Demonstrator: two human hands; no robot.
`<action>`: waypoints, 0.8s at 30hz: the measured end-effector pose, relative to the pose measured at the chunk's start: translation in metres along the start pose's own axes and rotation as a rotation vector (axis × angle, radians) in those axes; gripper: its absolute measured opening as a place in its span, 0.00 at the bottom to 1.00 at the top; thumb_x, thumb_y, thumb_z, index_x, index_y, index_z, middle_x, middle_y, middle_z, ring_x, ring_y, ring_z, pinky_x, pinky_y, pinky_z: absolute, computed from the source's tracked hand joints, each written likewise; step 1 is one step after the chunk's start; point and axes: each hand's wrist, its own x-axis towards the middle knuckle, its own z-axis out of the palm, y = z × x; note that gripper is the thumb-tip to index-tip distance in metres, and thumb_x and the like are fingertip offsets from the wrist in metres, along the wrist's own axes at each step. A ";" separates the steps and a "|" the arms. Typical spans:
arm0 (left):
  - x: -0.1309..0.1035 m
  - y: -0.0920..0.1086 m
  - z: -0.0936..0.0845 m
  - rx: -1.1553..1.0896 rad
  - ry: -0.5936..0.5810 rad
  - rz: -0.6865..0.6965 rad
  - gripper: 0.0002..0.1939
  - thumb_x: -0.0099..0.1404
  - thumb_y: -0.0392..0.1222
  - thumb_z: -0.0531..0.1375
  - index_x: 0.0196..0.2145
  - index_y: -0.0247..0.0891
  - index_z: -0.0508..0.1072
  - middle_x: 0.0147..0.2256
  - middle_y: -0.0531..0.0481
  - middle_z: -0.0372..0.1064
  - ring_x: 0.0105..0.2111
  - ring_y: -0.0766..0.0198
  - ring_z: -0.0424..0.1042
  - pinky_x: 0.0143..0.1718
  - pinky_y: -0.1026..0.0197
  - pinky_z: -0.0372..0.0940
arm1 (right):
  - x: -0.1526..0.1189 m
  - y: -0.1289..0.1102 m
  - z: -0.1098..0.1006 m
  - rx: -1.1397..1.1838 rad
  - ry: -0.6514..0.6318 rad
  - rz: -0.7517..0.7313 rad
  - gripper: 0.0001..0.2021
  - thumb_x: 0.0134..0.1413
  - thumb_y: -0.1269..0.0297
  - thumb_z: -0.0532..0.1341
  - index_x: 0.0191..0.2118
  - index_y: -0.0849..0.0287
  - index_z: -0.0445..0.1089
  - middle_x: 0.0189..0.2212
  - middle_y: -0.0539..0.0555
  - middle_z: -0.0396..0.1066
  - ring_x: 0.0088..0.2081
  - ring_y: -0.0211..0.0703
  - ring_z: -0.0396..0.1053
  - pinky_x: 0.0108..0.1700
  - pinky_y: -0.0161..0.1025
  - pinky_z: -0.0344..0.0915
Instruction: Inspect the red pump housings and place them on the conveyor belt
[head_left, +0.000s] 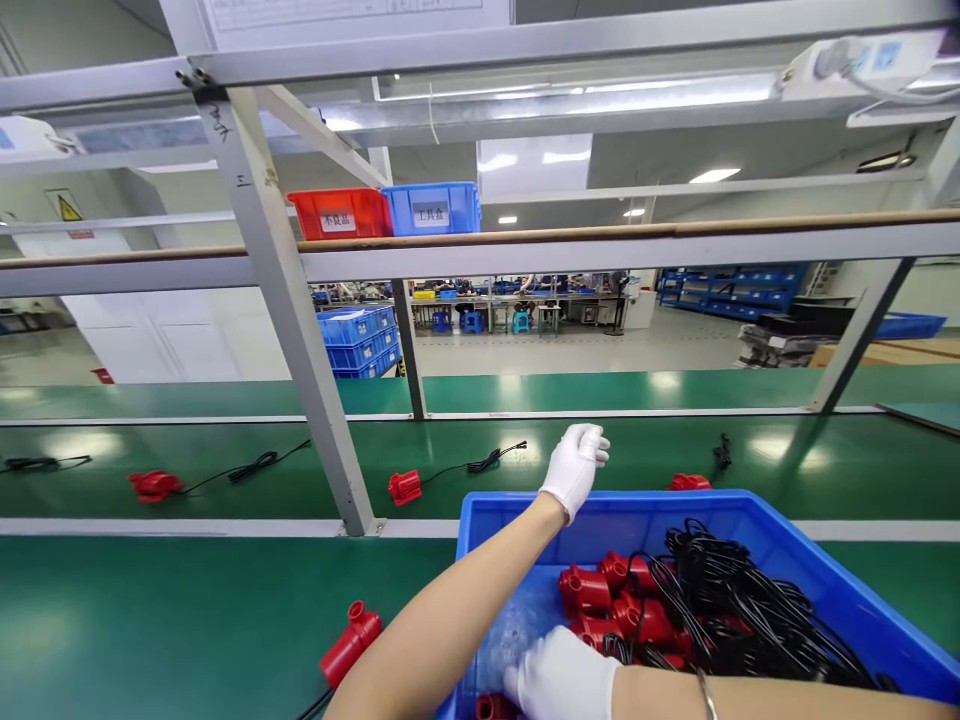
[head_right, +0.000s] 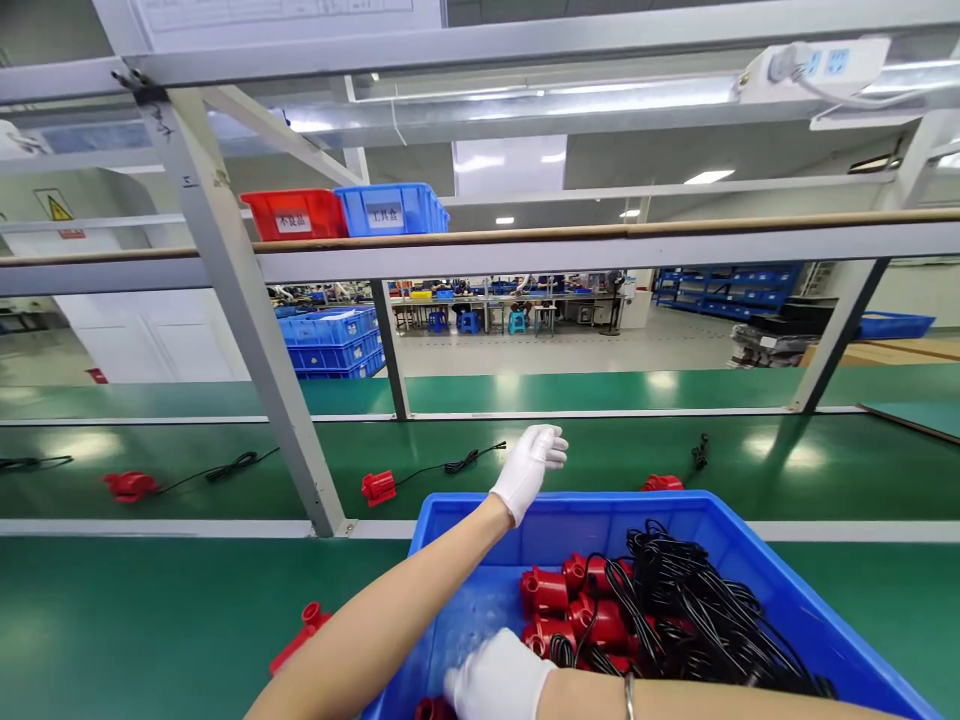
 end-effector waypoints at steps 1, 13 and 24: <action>0.000 0.003 0.000 -0.008 -0.007 0.002 0.19 0.65 0.56 0.59 0.40 0.35 0.70 0.34 0.47 0.71 0.30 0.65 0.70 0.35 0.60 0.65 | -0.005 0.005 -0.006 0.029 0.047 0.045 0.10 0.49 0.53 0.60 0.31 0.54 0.70 0.31 0.54 0.78 0.30 0.57 0.77 0.26 0.42 0.65; -0.041 0.067 0.018 -0.289 -0.328 -0.012 0.30 0.68 0.66 0.50 0.51 0.38 0.71 0.46 0.42 0.73 0.43 0.58 0.73 0.47 0.55 0.67 | -0.124 0.103 -0.191 0.336 0.959 0.655 0.17 0.63 0.48 0.53 0.32 0.57 0.66 0.27 0.49 0.71 0.29 0.39 0.67 0.32 0.35 0.62; -0.082 0.053 0.045 -0.443 -0.179 -0.192 0.35 0.65 0.73 0.46 0.40 0.37 0.72 0.34 0.46 0.72 0.38 0.57 0.73 0.43 0.56 0.70 | -0.142 0.075 -0.115 0.608 0.974 0.519 0.27 0.61 0.39 0.54 0.52 0.58 0.63 0.34 0.53 0.74 0.34 0.45 0.73 0.38 0.41 0.71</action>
